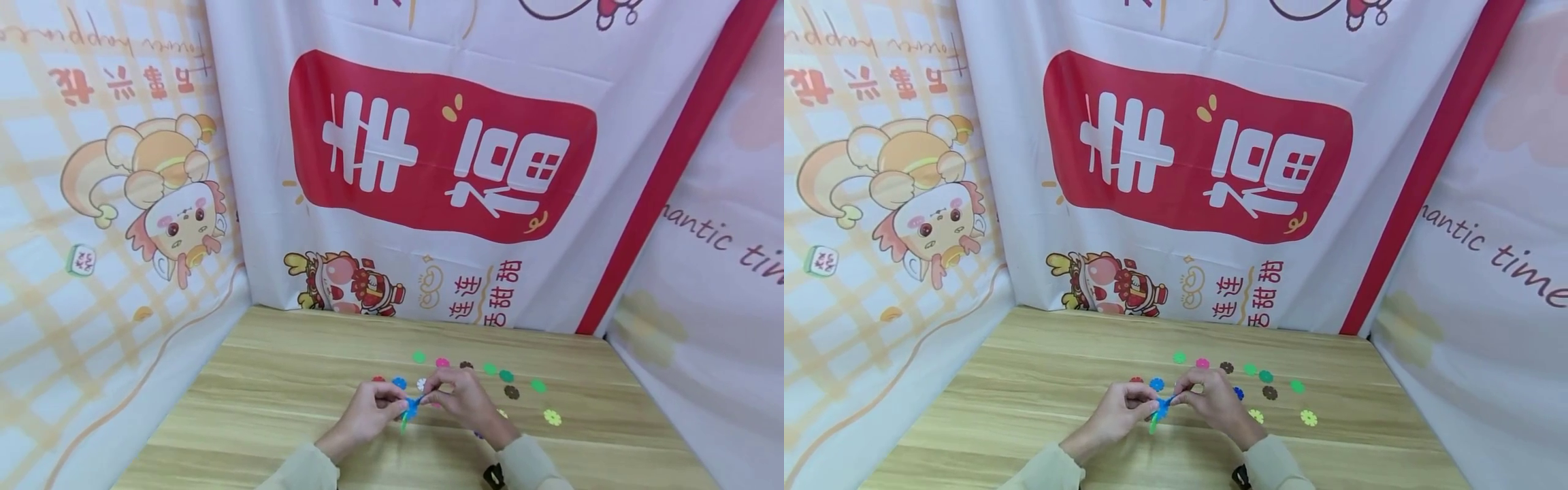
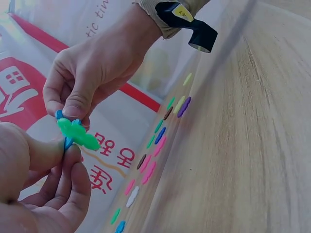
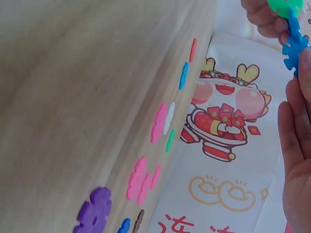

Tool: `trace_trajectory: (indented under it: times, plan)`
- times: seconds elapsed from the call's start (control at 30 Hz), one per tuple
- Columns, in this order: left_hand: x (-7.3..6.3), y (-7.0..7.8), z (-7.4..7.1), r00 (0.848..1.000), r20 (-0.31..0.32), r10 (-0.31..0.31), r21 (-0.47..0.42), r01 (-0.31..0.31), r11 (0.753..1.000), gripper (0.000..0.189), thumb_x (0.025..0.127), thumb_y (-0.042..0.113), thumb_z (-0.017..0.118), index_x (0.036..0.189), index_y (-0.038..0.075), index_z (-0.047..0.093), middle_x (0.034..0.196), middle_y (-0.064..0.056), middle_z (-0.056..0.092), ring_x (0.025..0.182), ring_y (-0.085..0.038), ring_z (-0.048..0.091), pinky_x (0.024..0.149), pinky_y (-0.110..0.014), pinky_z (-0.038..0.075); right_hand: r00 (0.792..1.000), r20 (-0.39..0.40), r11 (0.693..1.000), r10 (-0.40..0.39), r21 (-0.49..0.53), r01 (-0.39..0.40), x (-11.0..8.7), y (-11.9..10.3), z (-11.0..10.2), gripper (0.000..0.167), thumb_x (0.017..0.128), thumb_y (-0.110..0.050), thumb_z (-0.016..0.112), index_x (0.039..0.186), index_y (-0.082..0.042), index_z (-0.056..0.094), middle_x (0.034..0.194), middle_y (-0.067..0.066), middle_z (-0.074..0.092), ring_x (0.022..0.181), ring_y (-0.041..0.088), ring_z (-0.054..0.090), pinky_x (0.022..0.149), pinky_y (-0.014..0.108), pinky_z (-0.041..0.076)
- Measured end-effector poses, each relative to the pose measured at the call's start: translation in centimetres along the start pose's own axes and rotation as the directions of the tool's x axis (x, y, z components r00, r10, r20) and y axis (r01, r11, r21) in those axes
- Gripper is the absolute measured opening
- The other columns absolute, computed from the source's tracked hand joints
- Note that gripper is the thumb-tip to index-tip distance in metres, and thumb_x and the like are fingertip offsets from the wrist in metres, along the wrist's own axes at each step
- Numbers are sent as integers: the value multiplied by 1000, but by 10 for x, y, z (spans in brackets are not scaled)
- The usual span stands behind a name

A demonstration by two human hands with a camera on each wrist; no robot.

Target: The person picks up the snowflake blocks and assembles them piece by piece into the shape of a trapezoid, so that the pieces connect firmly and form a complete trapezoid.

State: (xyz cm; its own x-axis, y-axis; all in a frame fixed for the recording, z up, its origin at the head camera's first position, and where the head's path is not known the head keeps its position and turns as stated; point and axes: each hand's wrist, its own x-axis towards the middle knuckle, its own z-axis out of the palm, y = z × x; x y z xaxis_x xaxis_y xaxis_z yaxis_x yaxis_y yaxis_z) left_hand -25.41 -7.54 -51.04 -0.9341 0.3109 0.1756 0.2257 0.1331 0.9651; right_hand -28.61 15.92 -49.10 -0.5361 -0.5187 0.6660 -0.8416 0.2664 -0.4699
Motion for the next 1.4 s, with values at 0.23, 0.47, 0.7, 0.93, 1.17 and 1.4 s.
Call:
trace_trajectory:
  times: [0.23,0.47,0.7,0.93,1.17,1.4]
  plan:
    - [-5,0,0,997,-72,-2,-3,2,1000,10,98,8,75,101,-2,77,100,-16,76,80,-9,67,68,-18,55,998,-55,998,-43,-57,39,0,-4,12,19,79,-5,89,84,-14,74,84,-3,77,78,11,74,74,23,62]
    - [-1,2,-6,999,-21,-40,-13,40,999,12,99,10,73,104,-1,75,99,-11,75,83,-11,69,72,-19,59,998,39,998,-47,-37,49,9,-1,5,18,80,-2,88,86,-11,74,86,-1,78,80,8,74,71,19,62]
    - [3,3,-14,991,84,-103,-14,105,994,21,102,22,72,112,4,74,103,-5,74,91,-14,69,79,-23,60,971,241,999,-12,-28,19,16,-2,-13,21,85,5,83,96,-12,75,96,2,80,91,7,75,81,21,63]
    - [4,1,-16,973,204,-112,10,112,994,31,100,27,75,123,6,74,112,-4,74,101,-15,70,87,-21,59,935,344,992,-85,-61,113,21,-9,-17,16,88,3,81,98,-9,77,98,3,81,93,10,76,82,22,63]
    - [2,2,-11,959,272,-77,-3,80,997,31,98,20,77,128,12,74,119,-7,76,106,-14,70,91,-17,57,917,368,975,-152,-99,201,23,-16,-10,12,88,-3,83,95,-12,79,96,-1,81,92,8,77,87,13,58]
    - [4,-2,-21,970,226,-85,25,81,996,28,96,25,80,120,11,75,114,-4,74,102,-16,69,87,-20,58,909,417,988,-3,-142,68,32,-15,-7,15,88,-9,84,102,-10,78,101,1,80,95,9,75,87,18,60]
